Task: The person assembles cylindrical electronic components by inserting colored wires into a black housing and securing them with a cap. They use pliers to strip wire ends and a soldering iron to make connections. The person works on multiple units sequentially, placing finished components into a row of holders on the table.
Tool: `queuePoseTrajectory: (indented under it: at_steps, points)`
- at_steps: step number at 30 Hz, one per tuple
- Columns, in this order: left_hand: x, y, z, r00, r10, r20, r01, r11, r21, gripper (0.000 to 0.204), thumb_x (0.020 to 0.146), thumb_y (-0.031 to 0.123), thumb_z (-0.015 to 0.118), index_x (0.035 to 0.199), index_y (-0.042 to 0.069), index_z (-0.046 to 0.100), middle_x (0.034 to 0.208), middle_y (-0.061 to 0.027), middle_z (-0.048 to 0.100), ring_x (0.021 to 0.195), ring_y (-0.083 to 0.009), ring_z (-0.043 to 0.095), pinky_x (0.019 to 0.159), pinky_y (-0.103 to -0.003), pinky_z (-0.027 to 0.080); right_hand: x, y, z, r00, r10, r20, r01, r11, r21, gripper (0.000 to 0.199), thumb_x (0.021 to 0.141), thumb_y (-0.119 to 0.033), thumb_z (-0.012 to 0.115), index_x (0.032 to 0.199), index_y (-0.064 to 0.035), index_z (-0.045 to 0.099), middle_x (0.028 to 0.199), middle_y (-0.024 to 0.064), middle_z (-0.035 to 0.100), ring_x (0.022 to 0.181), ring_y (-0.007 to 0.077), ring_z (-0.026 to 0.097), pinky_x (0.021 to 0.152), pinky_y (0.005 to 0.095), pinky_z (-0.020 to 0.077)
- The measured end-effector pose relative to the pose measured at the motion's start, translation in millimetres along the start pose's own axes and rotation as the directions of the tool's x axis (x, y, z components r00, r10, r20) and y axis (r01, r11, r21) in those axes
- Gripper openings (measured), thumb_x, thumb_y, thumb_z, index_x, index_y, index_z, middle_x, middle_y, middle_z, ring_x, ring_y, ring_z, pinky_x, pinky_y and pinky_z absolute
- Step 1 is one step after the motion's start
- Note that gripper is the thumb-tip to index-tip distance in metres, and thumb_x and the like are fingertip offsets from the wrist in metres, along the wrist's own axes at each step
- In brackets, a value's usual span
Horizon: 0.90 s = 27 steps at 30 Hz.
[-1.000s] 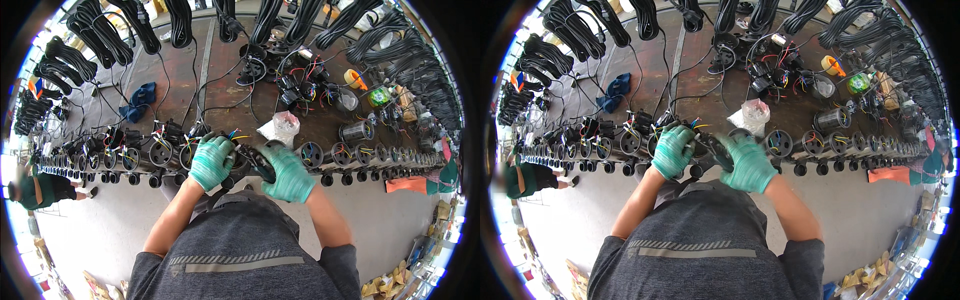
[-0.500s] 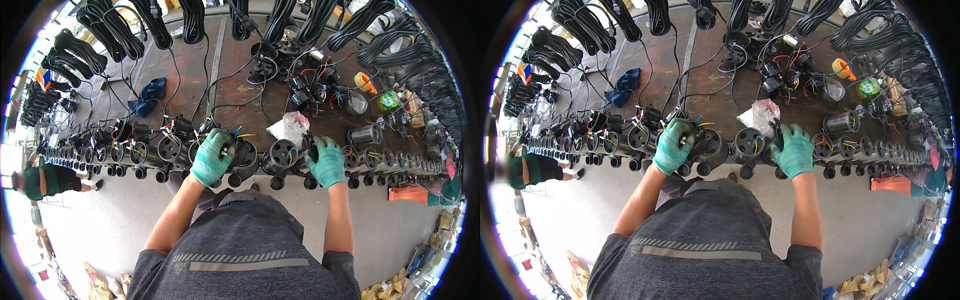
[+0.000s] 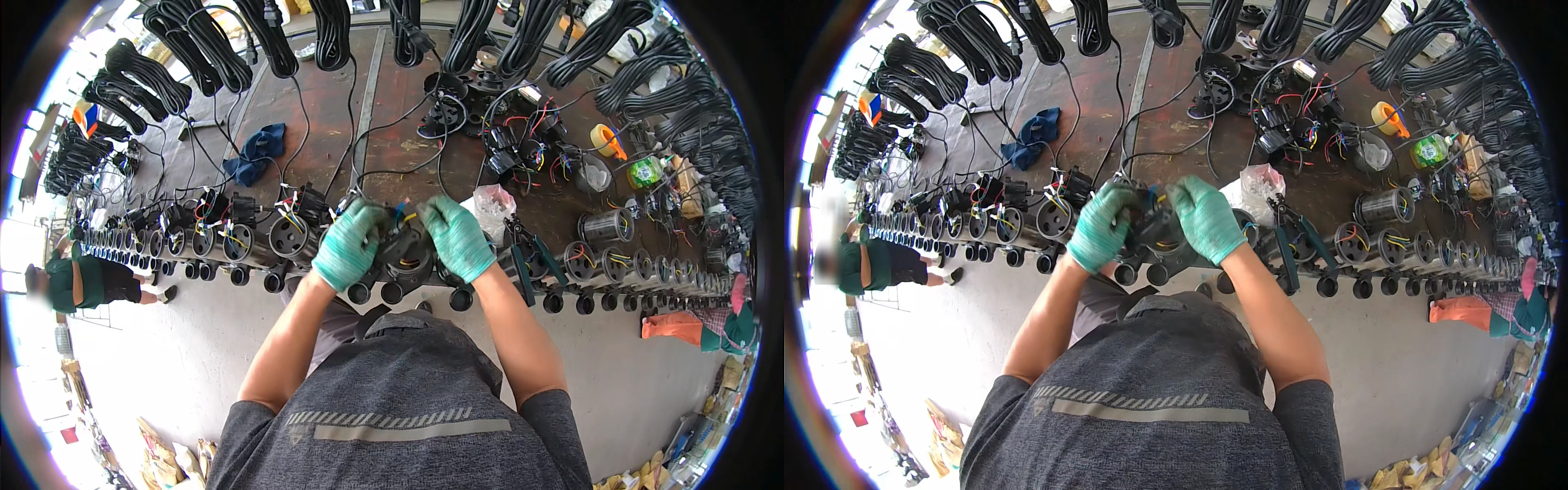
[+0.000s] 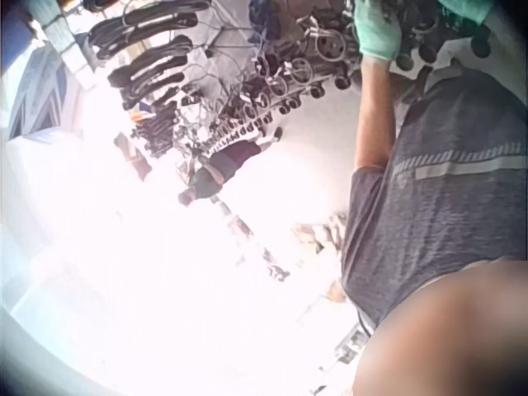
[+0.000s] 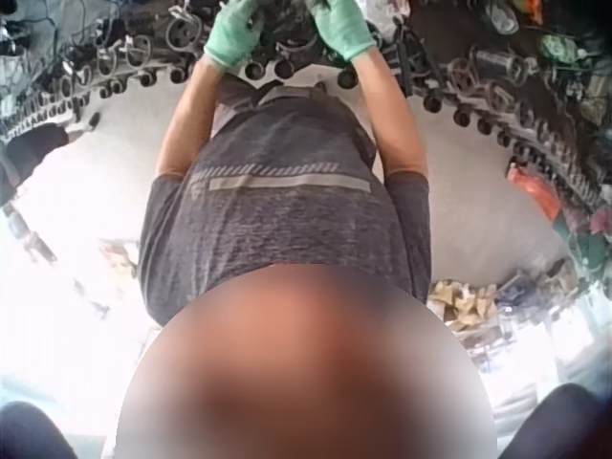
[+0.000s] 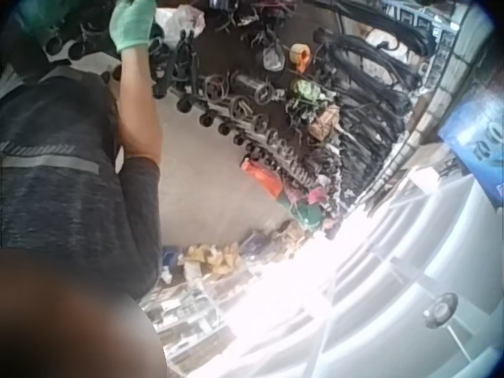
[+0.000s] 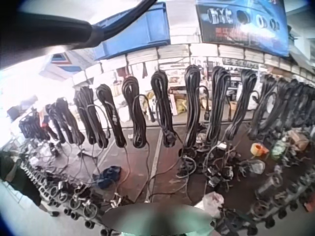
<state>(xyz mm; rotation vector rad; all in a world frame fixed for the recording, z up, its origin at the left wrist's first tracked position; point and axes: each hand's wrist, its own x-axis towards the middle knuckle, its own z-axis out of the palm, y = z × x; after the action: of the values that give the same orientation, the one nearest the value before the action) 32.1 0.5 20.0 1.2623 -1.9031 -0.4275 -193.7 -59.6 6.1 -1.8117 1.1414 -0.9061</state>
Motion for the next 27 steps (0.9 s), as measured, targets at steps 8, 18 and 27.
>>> queuePoseTrajectory:
  at_steps: [8,18,27]
  points:
    - [50.8,25.1,-42.2,0.983,0.171,-0.062,-0.114,0.843,0.526,0.040,0.081,0.006,0.077,0.120,0.009,0.075,0.120,-0.0145,0.071,0.107,-0.0384,0.067,0.095,-0.050,0.051,41.5,-63.4,5.3,0.995,-0.073,0.066,0.072,0.997,0.007,0.015,0.101,-0.017,0.070,0.101,-0.0022,0.068,0.091,0.0251,0.072,0.084,0.0462,0.069,0.074,0.0506,0.0545]
    - [-13.5,-14.5,10.3,0.856,-0.510,0.087,0.480,0.720,-0.502,0.029,0.105,0.007,0.068,0.133,-0.001,0.070,0.111,-0.0119,0.079,0.095,-0.0158,0.071,0.089,-0.033,0.058,31.0,-55.1,25.6,0.973,-0.042,0.229,0.084,0.980,-0.179,0.019,0.101,-0.019,0.073,0.098,-0.0007,0.067,0.085,0.0206,0.070,0.079,0.0388,0.070,0.072,0.0482,0.0534]
    - [2.1,-12.5,-2.0,0.881,-0.470,0.050,0.332,0.540,-0.773,0.027,0.112,0.012,0.058,0.132,-0.002,0.069,0.113,-0.0079,0.079,0.100,-0.0129,0.071,0.093,-0.030,0.057,0.7,-24.3,20.1,0.948,0.167,0.271,-0.006,0.860,-0.510,0.032,0.099,-0.039,0.071,0.103,-0.0079,0.076,0.094,0.0207,0.078,0.092,0.0427,0.075,0.082,0.0519,0.0589]
